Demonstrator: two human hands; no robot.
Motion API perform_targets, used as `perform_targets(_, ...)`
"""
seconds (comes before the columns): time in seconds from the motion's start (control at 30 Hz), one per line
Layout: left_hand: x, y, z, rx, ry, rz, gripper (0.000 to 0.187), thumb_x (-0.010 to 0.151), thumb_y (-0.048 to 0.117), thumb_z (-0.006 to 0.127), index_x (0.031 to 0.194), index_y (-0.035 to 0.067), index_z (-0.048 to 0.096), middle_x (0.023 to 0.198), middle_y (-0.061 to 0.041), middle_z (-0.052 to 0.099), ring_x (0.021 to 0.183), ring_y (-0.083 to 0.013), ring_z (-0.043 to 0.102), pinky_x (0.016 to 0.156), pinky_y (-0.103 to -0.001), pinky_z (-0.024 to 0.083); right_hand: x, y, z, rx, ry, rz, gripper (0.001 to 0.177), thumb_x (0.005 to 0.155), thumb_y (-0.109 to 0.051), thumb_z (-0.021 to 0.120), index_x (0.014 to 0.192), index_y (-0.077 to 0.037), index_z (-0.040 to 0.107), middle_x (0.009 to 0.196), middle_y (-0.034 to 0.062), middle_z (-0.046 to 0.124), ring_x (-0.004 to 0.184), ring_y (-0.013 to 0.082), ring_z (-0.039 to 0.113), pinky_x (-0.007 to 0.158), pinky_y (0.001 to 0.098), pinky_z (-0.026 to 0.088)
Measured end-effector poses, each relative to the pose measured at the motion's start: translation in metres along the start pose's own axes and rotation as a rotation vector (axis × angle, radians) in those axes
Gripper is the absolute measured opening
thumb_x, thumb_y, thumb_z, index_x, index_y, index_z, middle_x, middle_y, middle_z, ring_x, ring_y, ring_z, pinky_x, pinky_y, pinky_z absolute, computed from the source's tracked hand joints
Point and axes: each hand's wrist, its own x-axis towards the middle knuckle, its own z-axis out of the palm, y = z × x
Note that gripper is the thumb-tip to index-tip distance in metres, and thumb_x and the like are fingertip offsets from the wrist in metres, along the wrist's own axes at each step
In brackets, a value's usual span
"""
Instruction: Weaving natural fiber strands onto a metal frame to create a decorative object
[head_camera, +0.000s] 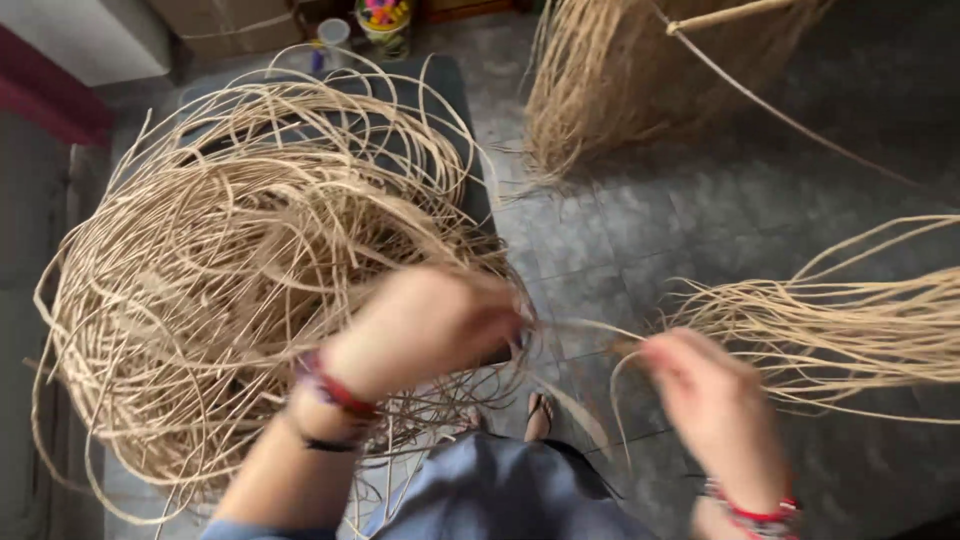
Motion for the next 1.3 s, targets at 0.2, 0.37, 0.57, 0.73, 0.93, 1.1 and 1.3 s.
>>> perform_targets(0.2,0.011,0.010,0.020,0.038,-0.021,0.079,0.005,0.089,0.021,0.066,0.084,0.021,0.068,0.076,0.002,0.067,0.066,-0.0200,0.068,0.050,-0.037,0.048,-0.001,-0.022,0.007,0.009,0.020,-0.094,0.028,0.088,-0.001,0.064,0.115,-0.009,0.069,0.112,0.0053,0.073,0.098,0.0229,0.072,0.088,0.0355,0.054)
perform_targets(0.37,0.014,0.021,0.022,-0.087,-0.083,0.060,0.019,0.102,0.026,0.057,0.093,0.015,0.069,0.083,-0.002,0.071,0.066,-0.0253,0.070,0.055,-0.042,0.055,-0.015,-0.008,-0.008,-0.015,-0.015,-0.089,0.011,0.092,-0.004,0.063,0.099,-0.012,0.068,0.098,-0.0002,0.075,0.080,0.0180,0.075,0.071,0.0325,0.054)
perform_targets(0.57,0.015,0.026,0.027,0.027,-0.132,-0.029,0.015,0.098,0.028,0.062,0.086,0.021,0.068,0.078,0.002,0.070,0.067,-0.0235,0.070,0.051,-0.042,0.054,-0.024,-0.004,-0.008,0.004,-0.078,0.020,0.016,0.091,-0.009,0.063,0.106,-0.014,0.068,0.098,-0.0008,0.077,0.083,0.0175,0.077,0.073,0.0321,0.054)
perform_targets(0.73,0.021,0.040,0.034,-0.099,-0.121,0.012,0.021,0.100,0.034,0.060,0.095,0.021,0.075,0.086,0.001,0.075,0.068,-0.0237,0.073,0.053,-0.042,0.057,-0.016,-0.012,0.002,0.090,-0.044,-0.145,0.007,0.092,-0.008,0.067,0.096,-0.010,0.071,0.093,0.0028,0.076,0.078,0.0188,0.074,0.070,0.0332,0.053)
perform_targets(0.93,0.020,0.024,0.030,-0.295,0.077,0.046,0.013,0.097,0.020,0.067,0.099,0.015,0.078,0.083,-0.001,0.072,0.075,-0.0208,0.068,0.072,-0.037,0.052,-0.032,0.012,-0.018,0.128,-0.049,-0.057,0.003,0.091,-0.007,0.068,0.093,-0.006,0.070,0.088,0.0018,0.077,0.077,0.0142,0.075,0.072,0.0286,0.054)
perform_targets(1.1,0.020,0.014,0.038,-0.664,0.258,-0.265,0.008,0.082,0.013,0.086,0.085,0.013,0.078,0.087,0.000,0.078,0.078,-0.0081,0.071,0.073,-0.021,0.058,-0.051,0.027,-0.024,0.161,-0.067,0.110,0.013,0.090,-0.007,0.066,0.096,-0.009,0.077,0.087,-0.0049,0.083,0.077,0.0036,0.076,0.071,0.0208,0.056)
perform_targets(1.3,0.028,0.040,0.141,-2.059,0.347,-0.367,0.017,0.098,0.011,0.069,0.102,-0.005,0.072,0.085,-0.011,0.072,0.075,-0.0135,0.066,0.075,-0.021,0.053,-0.069,0.028,-0.011,0.288,0.008,0.283,0.040,0.079,-0.018,0.081,0.118,-0.018,0.071,0.088,-0.0088,0.079,0.048,0.0044,0.031,0.046,0.0224,0.033)
